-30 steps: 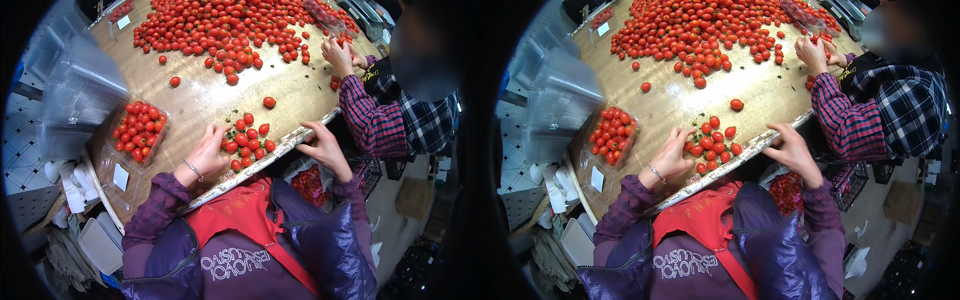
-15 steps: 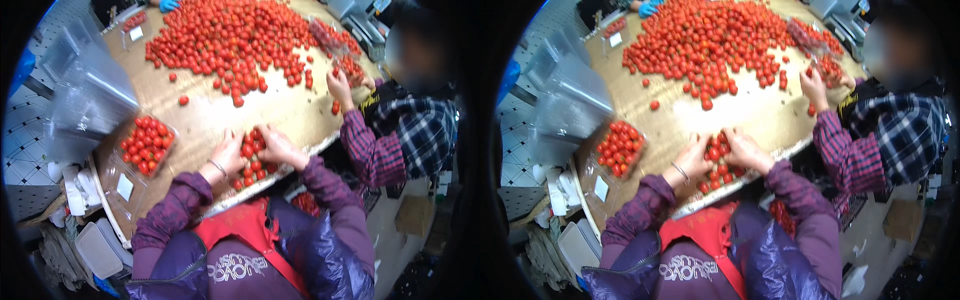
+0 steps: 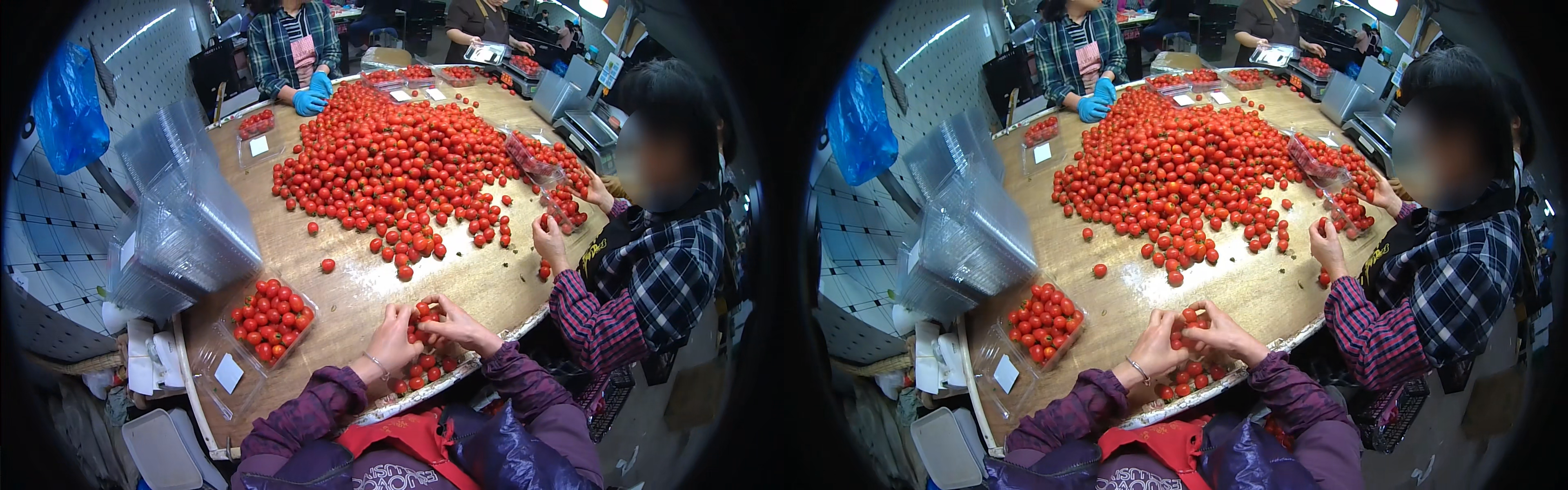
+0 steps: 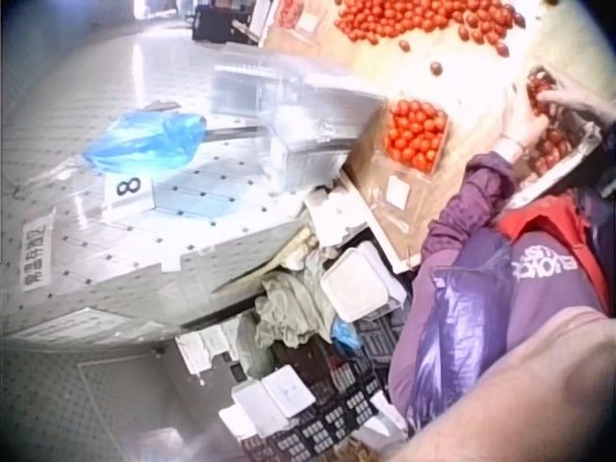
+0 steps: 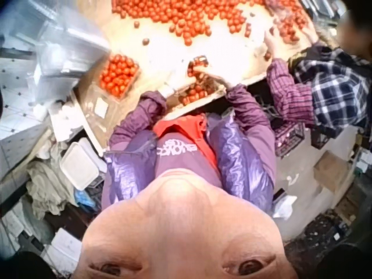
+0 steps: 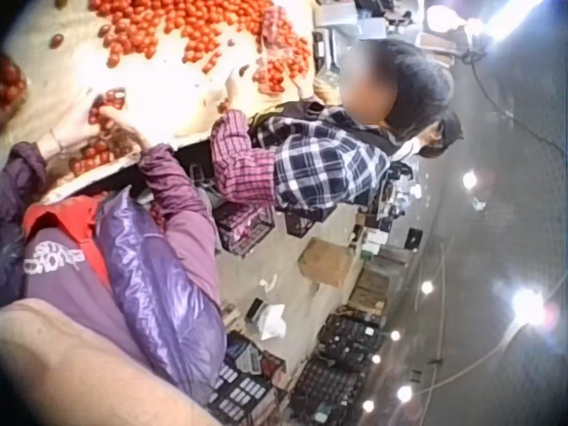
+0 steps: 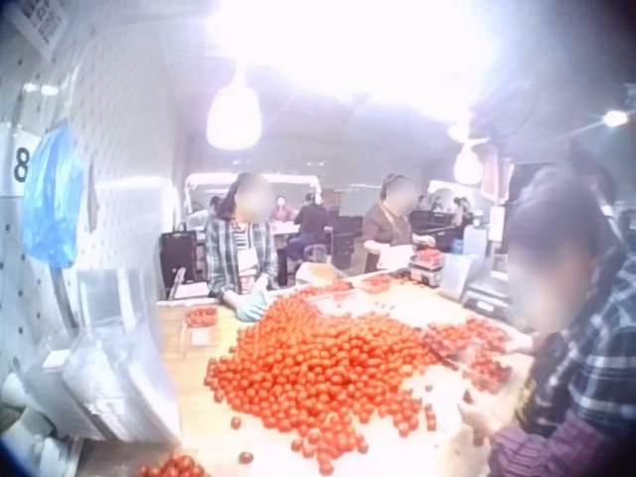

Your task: The person sorts cherry tomatoes on a large table and places them into clear plastic containers. They repeatedly pick tomatoes from a pile, arrange them in containers, and set the filled containers aside while continuing the process.

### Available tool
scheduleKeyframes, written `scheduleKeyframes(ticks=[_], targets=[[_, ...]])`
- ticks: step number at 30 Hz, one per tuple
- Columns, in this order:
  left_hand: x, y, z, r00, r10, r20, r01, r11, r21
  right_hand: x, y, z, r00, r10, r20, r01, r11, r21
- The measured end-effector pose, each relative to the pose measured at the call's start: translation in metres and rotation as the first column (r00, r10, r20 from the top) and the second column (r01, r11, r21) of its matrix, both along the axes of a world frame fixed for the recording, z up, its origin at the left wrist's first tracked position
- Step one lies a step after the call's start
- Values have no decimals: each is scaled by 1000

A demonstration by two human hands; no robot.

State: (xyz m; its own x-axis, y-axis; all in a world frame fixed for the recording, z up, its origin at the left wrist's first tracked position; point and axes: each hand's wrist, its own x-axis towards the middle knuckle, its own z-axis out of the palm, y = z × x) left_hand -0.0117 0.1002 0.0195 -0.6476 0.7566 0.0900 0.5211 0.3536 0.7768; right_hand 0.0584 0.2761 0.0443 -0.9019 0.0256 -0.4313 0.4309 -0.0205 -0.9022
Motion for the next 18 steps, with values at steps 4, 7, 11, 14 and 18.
scheduleKeyframes(ticks=[4, 7, 11, 14, 18], targets=[[-3, 3, -3, 988, 15, 155, -41, 986, 160, 0, -4, -6, 995, -79, 64, 88, 985, -151], [-6, 2, -3, 911, 24, 411, -124, 968, 218, 0, -8, -22, 983, -137, 125, 173, 922, -347], [-11, -11, 7, 787, 26, 616, -285, 901, 326, -8, -23, -13, 982, -132, 132, 178, 878, -445], [-19, -29, 8, 796, 103, 596, -395, 835, 383, -23, -46, -7, 993, -89, 72, 112, 880, -461], [-35, -67, 38, 727, 181, 662, -525, 767, 368, -51, -85, 13, 1000, -28, -12, 20, 905, -424]])
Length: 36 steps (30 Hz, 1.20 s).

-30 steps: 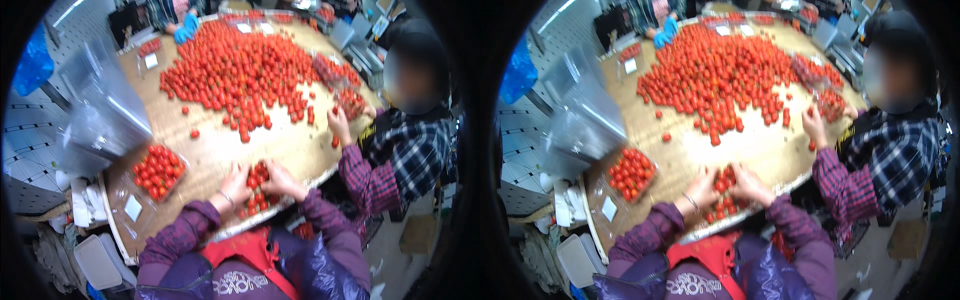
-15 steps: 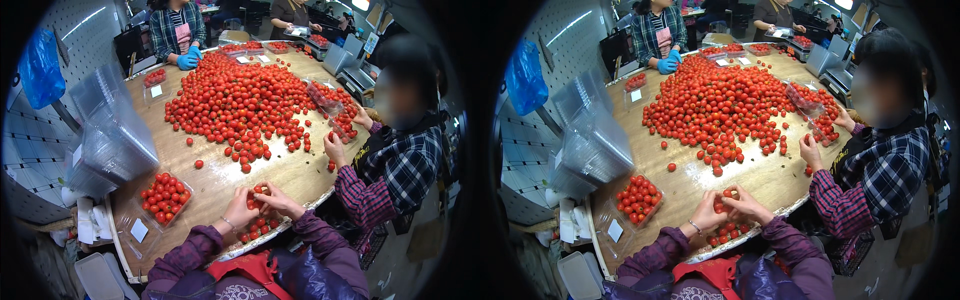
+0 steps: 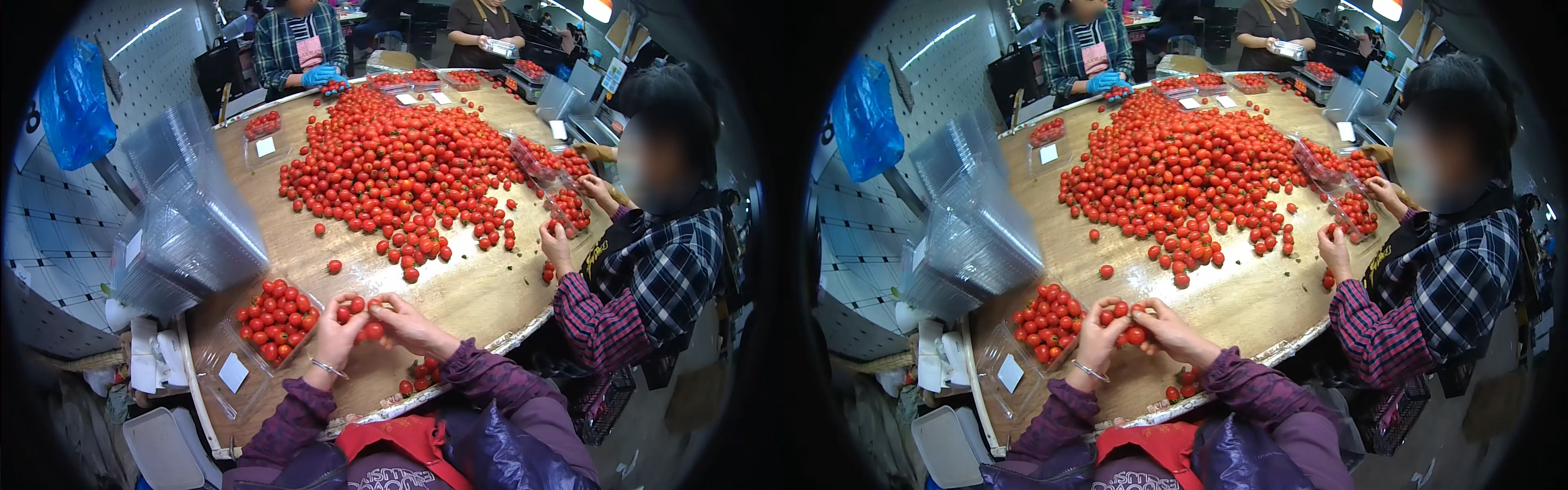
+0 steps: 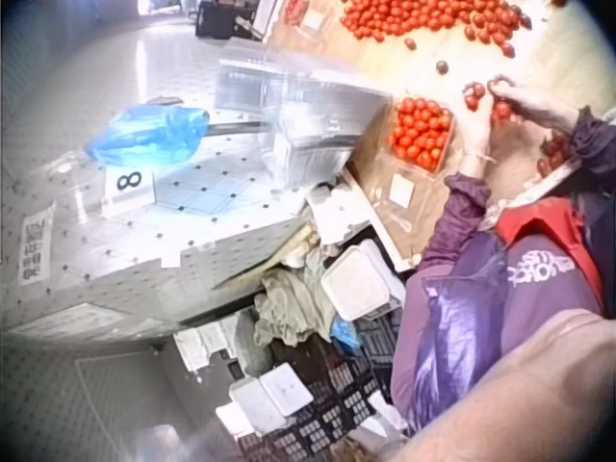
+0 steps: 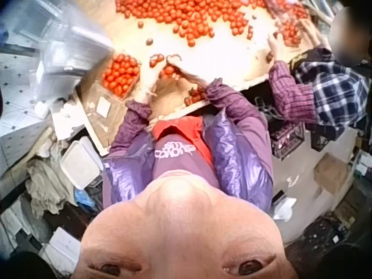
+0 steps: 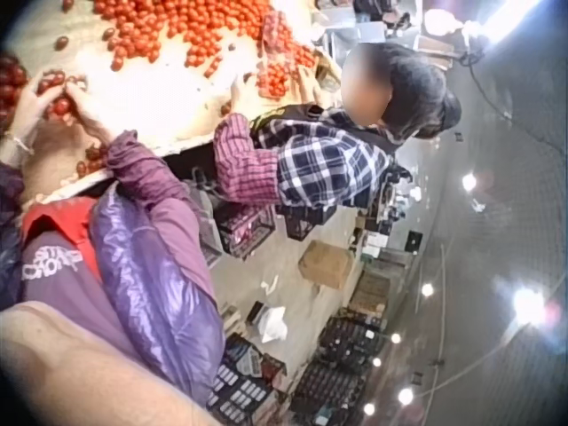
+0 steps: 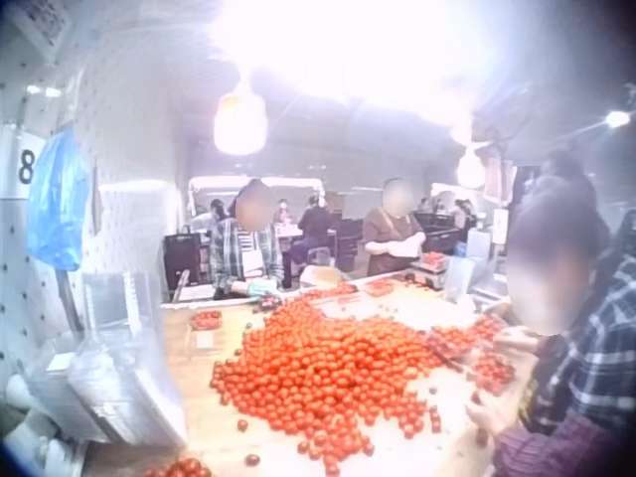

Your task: The person sorts cherry tomatoes on a large table and places them into clear plastic containers. They repeatedly pick tomatoes from a pile, arrange them in containers, and set the filled containers aside while continuing the process.

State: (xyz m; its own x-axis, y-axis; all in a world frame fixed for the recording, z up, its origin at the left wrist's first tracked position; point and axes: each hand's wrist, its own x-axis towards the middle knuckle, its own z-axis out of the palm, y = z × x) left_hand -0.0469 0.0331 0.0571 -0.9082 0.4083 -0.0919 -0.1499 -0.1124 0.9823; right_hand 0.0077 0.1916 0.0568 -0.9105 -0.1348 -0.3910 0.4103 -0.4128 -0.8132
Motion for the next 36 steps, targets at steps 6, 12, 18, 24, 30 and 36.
scheduleKeyframes(ticks=[6, 12, 18, 24, 30, 36], targets=[[-35, -67, 18, 968, 183, -174, -194, 980, -47, -52, -71, 18, 986, 81, -143, -68, 993, 94], [-72, -115, 20, 911, 315, -265, -344, 937, -67, -96, -125, 25, 961, 133, -242, -105, 987, 124], [-84, -122, -5, 847, 437, -304, -480, 873, -84, -127, -124, -3, 814, 318, -487, 102, 747, 657], [-80, -126, -1, 816, 453, -359, -505, 860, -64, -126, -129, 20, 819, 476, -320, 103, 426, 899], [-83, -151, -1, 814, 501, -294, -531, 847, -28, -126, -118, 41, 911, 363, -197, -117, 684, 720], [-82, -163, 12, 852, 518, 74, -515, 807, 289, -133, -111, 43, 935, 265, -235, -118, 858, 499]])
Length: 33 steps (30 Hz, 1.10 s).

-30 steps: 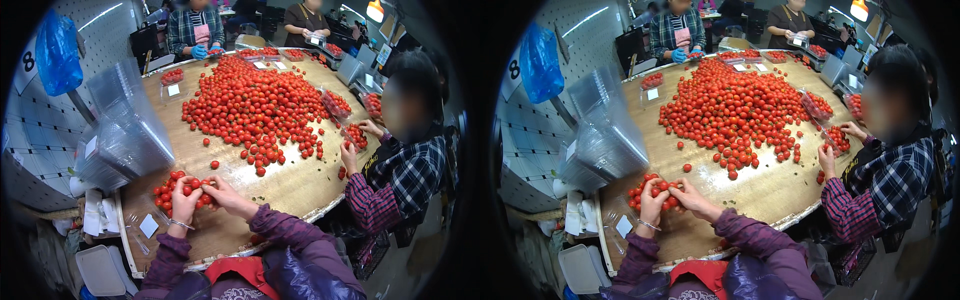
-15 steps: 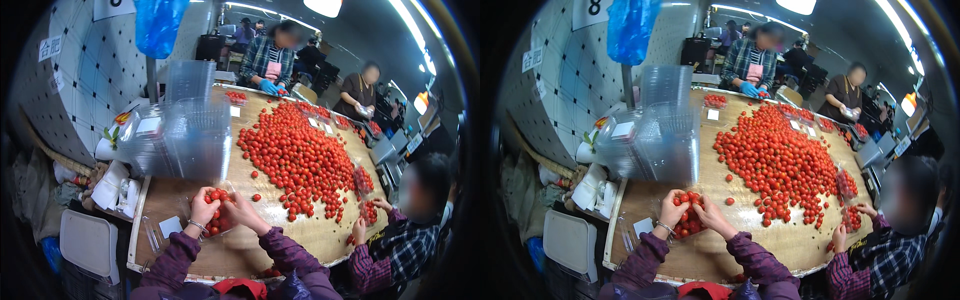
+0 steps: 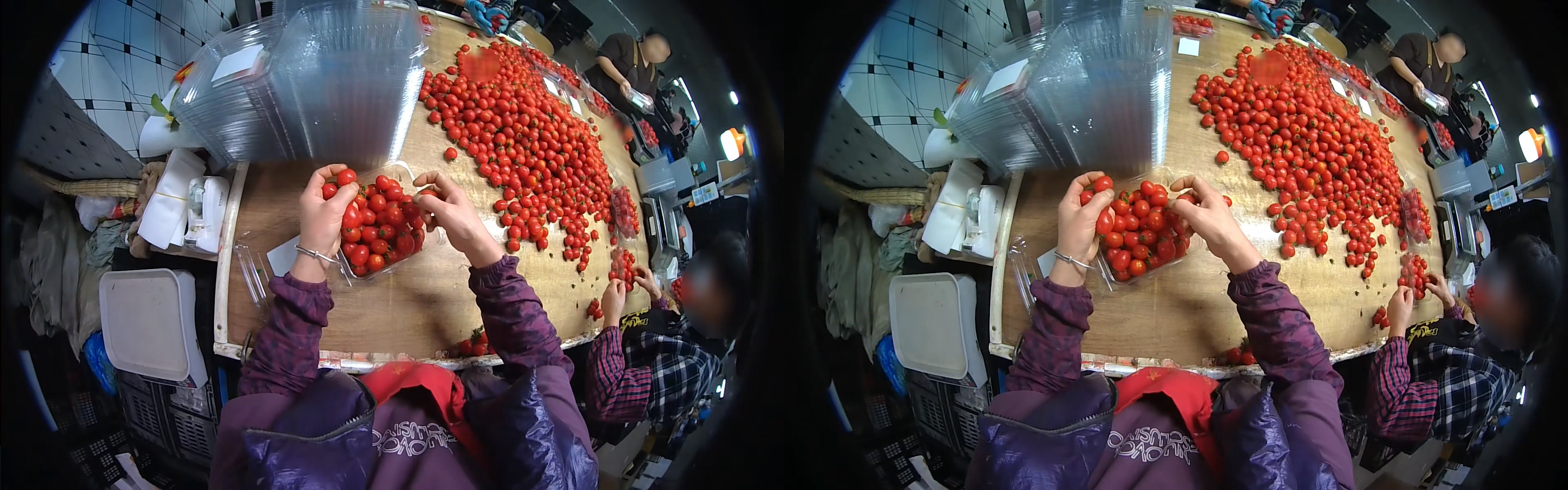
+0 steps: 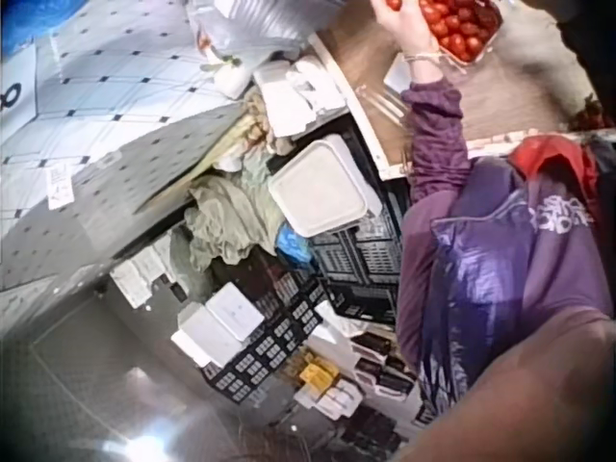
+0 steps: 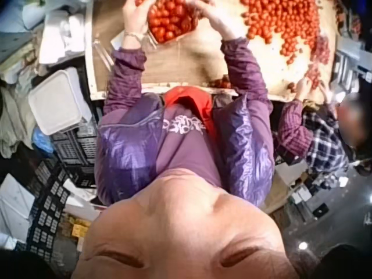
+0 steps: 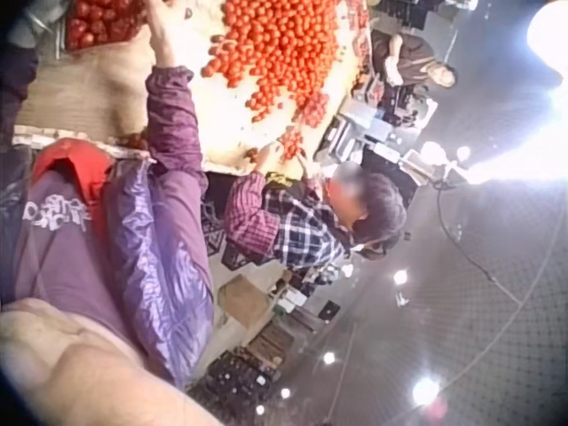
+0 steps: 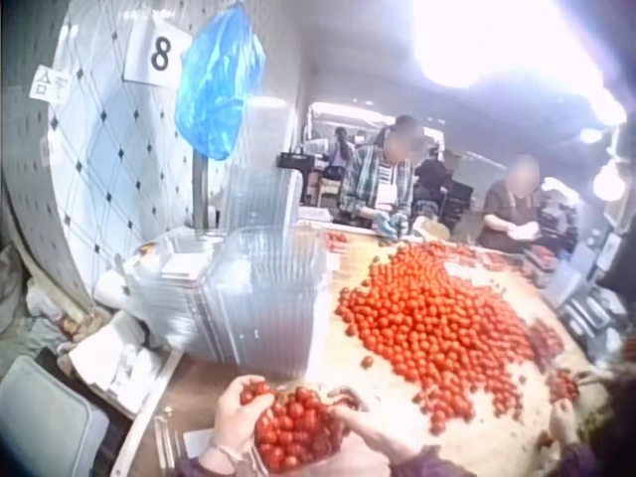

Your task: The person sorts cherry tomatoes on a large table and places them into clear plastic containers. They repeatedly pick tomatoes from a pile, arrange them in containers, and set the filled containers aside while continuing the process.

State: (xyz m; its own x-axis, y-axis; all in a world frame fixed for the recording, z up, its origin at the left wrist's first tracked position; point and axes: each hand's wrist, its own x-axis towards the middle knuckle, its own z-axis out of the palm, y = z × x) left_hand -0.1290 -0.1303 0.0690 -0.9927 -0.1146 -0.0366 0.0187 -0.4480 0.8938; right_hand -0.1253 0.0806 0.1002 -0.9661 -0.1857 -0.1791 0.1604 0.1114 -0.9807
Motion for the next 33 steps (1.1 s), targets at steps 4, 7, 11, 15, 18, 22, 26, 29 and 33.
scheduleKeyframes(ticks=[4, 7, 11, 15, 18, 22, 26, 29, 33], targets=[[-2, -1, 0, 1000, -4, -8, 4, 999, 51, -14, -3, -4, 963, 145, -227, -32, 898, 438], [-3, 1, -2, 999, 31, -16, -31, 999, 23, -18, -23, -4, 874, 261, -409, 46, 795, 605], [-4, 6, -1, 999, 45, -27, -45, 999, 1, -30, -45, -12, 824, 465, -323, 32, 532, 846], [-2, 3, -2, 998, 55, -37, -56, 998, -39, -41, -58, -19, 858, 506, -82, -88, 302, 949], [-2, 0, -2, 996, 77, -44, -81, 994, -79, -42, -52, -20, 848, 510, -145, -34, 325, 945], [-5, 3, -10, 993, 94, -70, -102, 988, -119, -53, -27, -27, 884, 385, -264, -70, 668, 741], [-5, 5, -14, 988, 120, -100, -138, 969, -206, -38, -21, -10, 868, 424, -258, -90, 646, 758], [-2, 13, -7, 974, 125, -191, -195, 889, -414, -24, -29, 0, 869, 482, 112, -308, 350, 885], [-8, 13, -18, 987, 112, -111, -143, 935, -326, -24, -47, 27, 768, 634, 92, -313, 245, 918]])
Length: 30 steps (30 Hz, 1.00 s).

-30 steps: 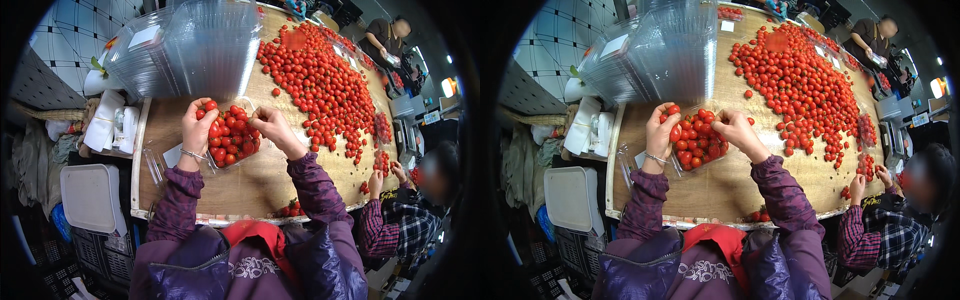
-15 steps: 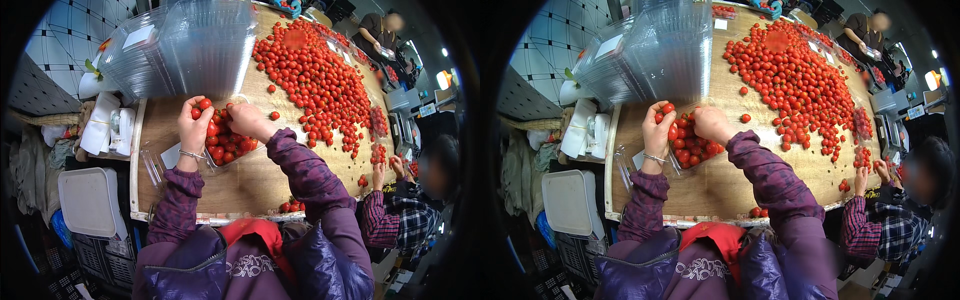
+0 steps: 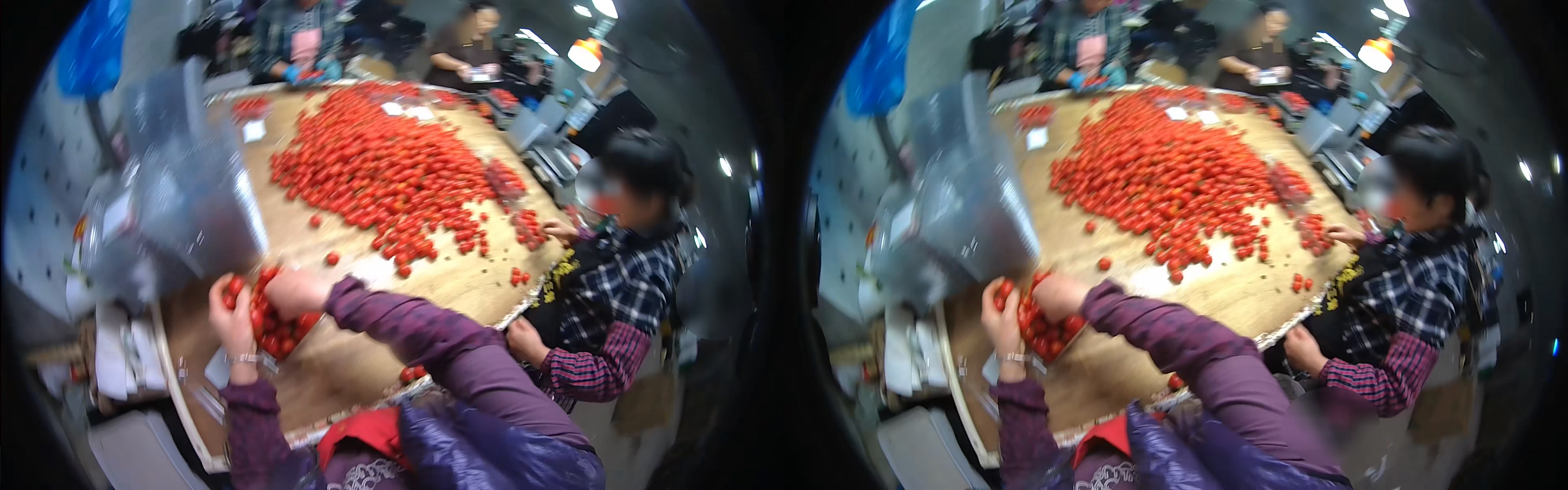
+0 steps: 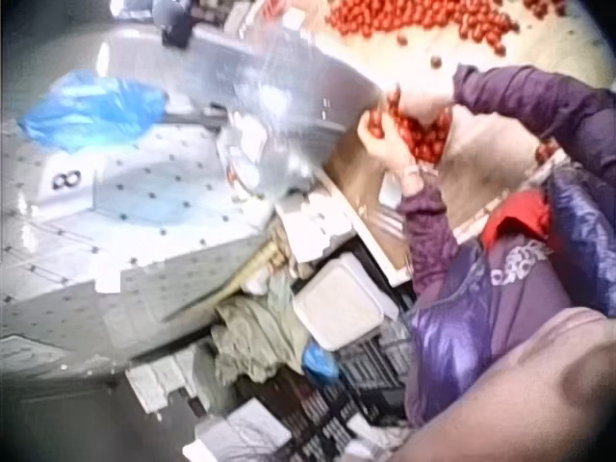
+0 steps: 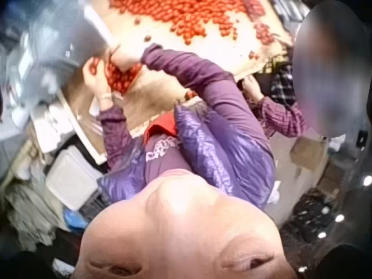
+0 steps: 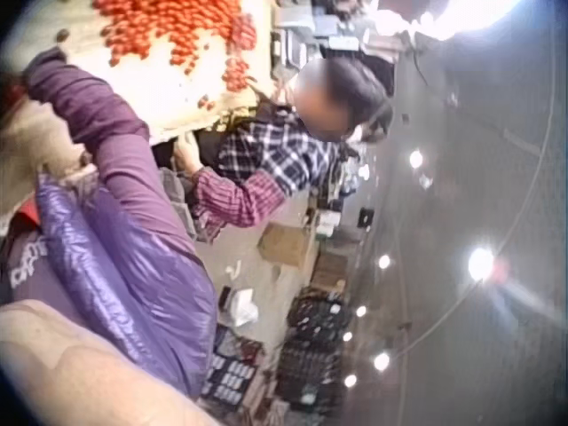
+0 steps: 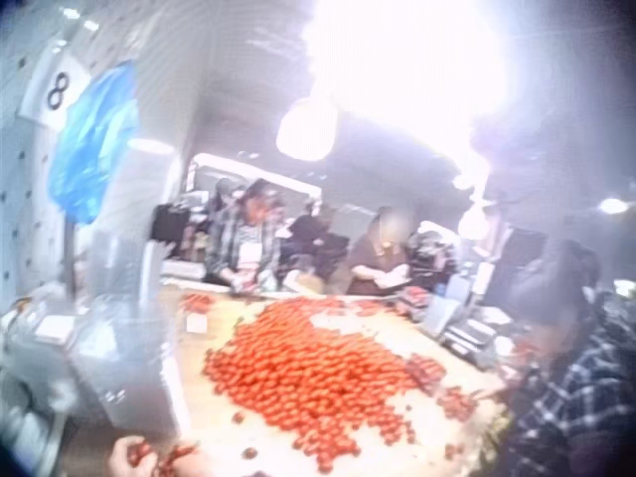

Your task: The person sorts cherry tomatoes on a large table and places them into clear plastic containers. They repeatedly pick tomatoes from a pile, arrange them in containers, and set the filled containers aside while continuing the process.

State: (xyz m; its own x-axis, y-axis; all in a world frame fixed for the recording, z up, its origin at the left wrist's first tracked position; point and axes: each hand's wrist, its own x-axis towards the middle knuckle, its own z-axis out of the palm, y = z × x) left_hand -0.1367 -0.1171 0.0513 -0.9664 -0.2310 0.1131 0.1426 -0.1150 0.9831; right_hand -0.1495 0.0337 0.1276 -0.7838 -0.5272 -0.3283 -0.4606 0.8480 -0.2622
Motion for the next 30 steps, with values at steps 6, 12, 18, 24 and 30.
scheduleKeyframes(ticks=[6, 12, 18, 24, 30], targets=[[-3, 14, -4, 996, -24, -82, 3, 970, -245, -10, -1, -21, 997, -56, -49, 54, 998, -42], [2, 18, -2, 988, 7, -155, -72, 906, -416, 3, 4, -33, 988, -142, -53, 131, 978, -165], [5, 22, -1, 991, 23, -133, -85, 872, -482, 27, 7, -28, 993, -9, -119, 1, 998, -66], [9, 28, 1, 982, -43, -184, -73, 811, -581, 15, 17, -59, 988, -106, -112, 86, 981, -174], [9, 22, -5, 990, -125, -66, 72, 848, -526, 16, 28, -53, 988, -131, -86, 89, 921, -378]])
